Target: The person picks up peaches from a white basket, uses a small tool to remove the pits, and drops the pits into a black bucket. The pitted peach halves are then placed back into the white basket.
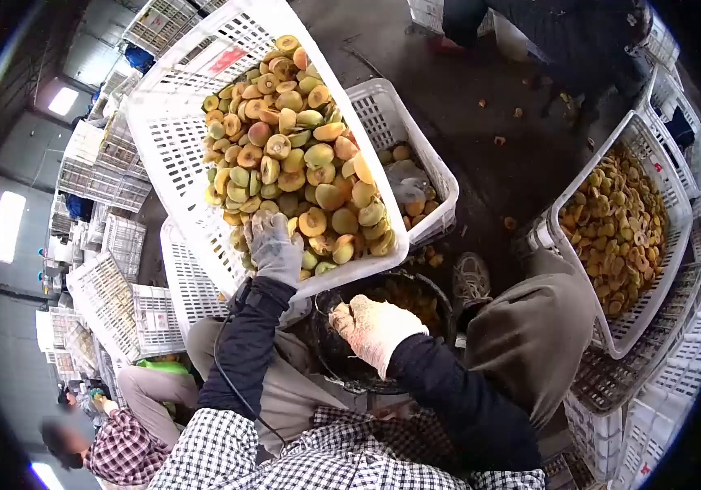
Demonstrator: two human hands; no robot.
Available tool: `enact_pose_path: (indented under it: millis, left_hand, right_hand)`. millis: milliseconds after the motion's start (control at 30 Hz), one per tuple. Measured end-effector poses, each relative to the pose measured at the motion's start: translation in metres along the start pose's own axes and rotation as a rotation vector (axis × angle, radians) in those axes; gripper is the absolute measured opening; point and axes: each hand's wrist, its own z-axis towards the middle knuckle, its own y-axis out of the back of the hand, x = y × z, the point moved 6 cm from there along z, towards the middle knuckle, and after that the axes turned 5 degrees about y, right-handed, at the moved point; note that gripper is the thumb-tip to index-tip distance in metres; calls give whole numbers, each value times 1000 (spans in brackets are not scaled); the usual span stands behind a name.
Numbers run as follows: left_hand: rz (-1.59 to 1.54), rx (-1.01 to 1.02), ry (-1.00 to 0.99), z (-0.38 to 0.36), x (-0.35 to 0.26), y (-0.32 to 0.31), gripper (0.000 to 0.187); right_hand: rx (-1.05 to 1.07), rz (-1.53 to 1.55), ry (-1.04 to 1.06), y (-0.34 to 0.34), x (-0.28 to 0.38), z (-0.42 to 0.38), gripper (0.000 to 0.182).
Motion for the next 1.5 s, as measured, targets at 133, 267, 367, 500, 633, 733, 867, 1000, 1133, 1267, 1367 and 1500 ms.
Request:
enact_pose_path:
  millis: [133, 267, 367, 500, 633, 733, 867, 1000, 1133, 1267, 1367, 1500]
  left_hand:
    - [-1095, 154, 198, -10, 16, 18, 21]
    - [-2043, 681, 475, -39, -9, 70, 18]
    - [-2327, 809, 496, -55, -28, 89, 29]
    - [-2374, 853, 517, -59, -32, 100, 41]
    - [-2474, 812, 550, -66, -31, 87, 40]
    - [-2378, 751, 569, -69, -33, 93, 39]
    - [-2324, 668, 594, -70, -34, 97, 37]
    - [-2281, 566, 634, -71, -32, 95, 34]
    - [-2186, 508, 618, -72, -31, 95, 38]
    - [-2118, 470, 519, -70, -35, 99, 43]
    - [-2281, 701, 667, -72, -44, 100, 50]
    - [-2141, 689, 602, -75, -41, 95, 53]
  right_hand:
    - [-199, 148, 158, 5, 11, 3, 46]
    - [-305, 210, 268, -1, 35, 2, 37]
    - [-385, 25, 400, -17, 49, -2, 36]
    - [-254, 2, 277, -18, 52, -9, 38]
    - [-274, 196, 254, -22, 43, -5, 40]
    - [-290, 186, 253, -17, 45, -5, 39]
    - [-259, 39, 295, -16, 51, -5, 38]
    - [-237, 148, 272, -19, 49, -1, 36]
    - [-9, 798, 244, -22, 45, 3, 25]
    - [122, 745, 99, -12, 47, -7, 35]
    - [-145, 130, 332, -19, 39, 2, 33]
    - [-225, 144, 459, -14, 52, -8, 35]
